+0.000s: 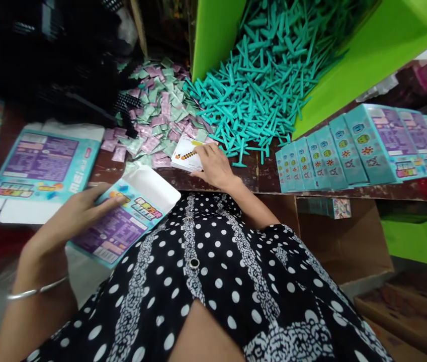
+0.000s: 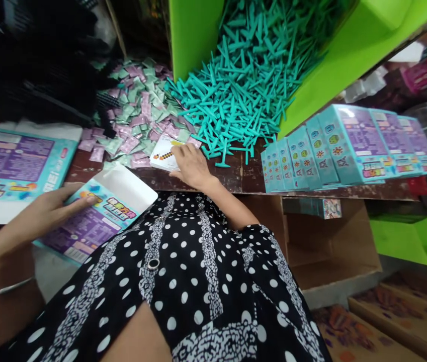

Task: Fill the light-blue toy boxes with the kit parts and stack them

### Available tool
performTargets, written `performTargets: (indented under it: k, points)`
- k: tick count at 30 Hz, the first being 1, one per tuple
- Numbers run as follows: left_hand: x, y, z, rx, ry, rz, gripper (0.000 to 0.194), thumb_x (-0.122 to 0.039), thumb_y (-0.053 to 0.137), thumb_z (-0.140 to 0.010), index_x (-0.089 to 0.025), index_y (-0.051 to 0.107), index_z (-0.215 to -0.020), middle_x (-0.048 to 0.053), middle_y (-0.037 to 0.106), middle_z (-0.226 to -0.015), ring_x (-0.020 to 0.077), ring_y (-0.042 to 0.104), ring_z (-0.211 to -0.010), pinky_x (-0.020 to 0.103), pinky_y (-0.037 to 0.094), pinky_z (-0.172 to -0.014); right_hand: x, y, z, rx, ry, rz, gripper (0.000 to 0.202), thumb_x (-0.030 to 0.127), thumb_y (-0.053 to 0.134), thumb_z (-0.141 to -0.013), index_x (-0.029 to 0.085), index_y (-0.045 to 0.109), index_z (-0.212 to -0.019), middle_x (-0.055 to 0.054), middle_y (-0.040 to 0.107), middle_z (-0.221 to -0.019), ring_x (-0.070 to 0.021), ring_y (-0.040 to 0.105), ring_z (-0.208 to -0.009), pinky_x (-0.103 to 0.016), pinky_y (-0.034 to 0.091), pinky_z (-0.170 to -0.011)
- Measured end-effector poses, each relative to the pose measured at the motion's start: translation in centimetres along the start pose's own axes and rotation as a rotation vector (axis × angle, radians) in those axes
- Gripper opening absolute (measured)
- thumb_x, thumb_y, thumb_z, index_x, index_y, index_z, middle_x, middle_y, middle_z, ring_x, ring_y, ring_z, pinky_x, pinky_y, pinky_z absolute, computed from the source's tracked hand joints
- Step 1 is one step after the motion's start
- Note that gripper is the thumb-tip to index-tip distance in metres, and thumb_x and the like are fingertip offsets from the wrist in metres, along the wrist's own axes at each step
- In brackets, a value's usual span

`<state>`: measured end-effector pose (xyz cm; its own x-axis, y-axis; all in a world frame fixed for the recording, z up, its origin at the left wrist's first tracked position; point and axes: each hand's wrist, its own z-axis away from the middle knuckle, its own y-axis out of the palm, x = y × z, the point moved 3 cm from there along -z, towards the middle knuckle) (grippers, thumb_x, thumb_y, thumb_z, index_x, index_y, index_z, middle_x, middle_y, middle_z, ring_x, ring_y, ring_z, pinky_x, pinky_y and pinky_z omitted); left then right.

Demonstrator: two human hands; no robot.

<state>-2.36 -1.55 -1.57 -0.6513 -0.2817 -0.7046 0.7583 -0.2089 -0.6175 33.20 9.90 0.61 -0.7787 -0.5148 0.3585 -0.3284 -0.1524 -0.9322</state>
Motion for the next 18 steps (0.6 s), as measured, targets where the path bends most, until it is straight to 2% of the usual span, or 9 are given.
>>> performTargets:
  k: [3,7,10,12,15,18]
  points:
    - [0.5,0.5,-0.3,0.014,0.011,0.027,0.069,-0.091,0.079,-0.071,-0.027,0.083,-0.095,0.005,0.084,-0.097,0.0283,0.074,-0.084,0.034,0.054,-0.071,0.9,0.8,0.0,-0.010,-0.018,0.050,0.054,0.024,0.090,-0.096,0.013,0.062,-0.140,-0.020,0.068,-0.140,-0.0373,0.053,-0.135,-0.053,0.048,-0.115]
    - [0.8,0.5,-0.3,-0.012,0.041,0.064,0.065,-0.087,0.080,-0.073,-0.026,0.083,-0.096,0.005,0.084,-0.099,0.0279,0.073,-0.083,0.034,0.054,-0.069,1.0,0.7,0.1,0.018,-0.012,0.005,0.048,0.024,0.087,-0.098,0.016,0.063,-0.139,-0.016,0.072,-0.135,-0.0341,0.057,-0.130,-0.047,0.049,-0.110]
    - [0.0,0.4,0.2,0.056,0.020,0.013,0.065,-0.084,0.073,-0.081,-0.024,0.081,-0.105,0.007,0.084,-0.107,0.0305,0.076,-0.092,0.037,0.057,-0.078,0.8,0.2,0.1,0.047,0.003,-0.030,0.044,0.024,0.087,-0.098,0.017,0.064,-0.135,-0.012,0.075,-0.129,-0.0318,0.060,-0.127,-0.044,0.050,-0.108]
    - [-0.7,0.4,0.6,0.121,0.002,-0.030,0.068,-0.084,0.066,-0.086,-0.021,0.078,-0.112,0.009,0.083,-0.114,0.0328,0.076,-0.100,0.039,0.058,-0.086,0.6,0.0,0.0,0.054,0.016,-0.065,0.033,0.025,0.084,-0.100,0.019,0.066,-0.128,-0.010,0.077,-0.125,-0.0294,0.063,-0.123,-0.041,0.051,-0.105]
    - [-1.4,0.3,0.8,0.139,-0.016,-0.053,0.073,-0.086,0.061,-0.084,-0.020,0.075,-0.113,0.012,0.081,-0.117,0.0356,0.076,-0.104,0.042,0.058,-0.089,0.4,-0.3,-0.1,0.055,0.032,-0.124,0.015,0.025,0.074,-0.107,0.022,0.070,-0.121,-0.007,0.080,-0.120,-0.0265,0.068,-0.119,-0.038,0.054,-0.101]
    - [-1.8,-0.1,0.7,0.094,-0.054,-0.070,0.074,-0.086,0.059,-0.080,-0.020,0.074,-0.110,0.012,0.081,-0.114,0.0367,0.075,-0.103,0.043,0.057,-0.089,0.4,-1.0,-0.4,-0.054,0.063,-0.117,0.021,0.022,0.061,-0.112,0.022,0.073,-0.129,-0.007,0.082,-0.117,-0.0257,0.072,-0.120,-0.039,0.057,-0.105]
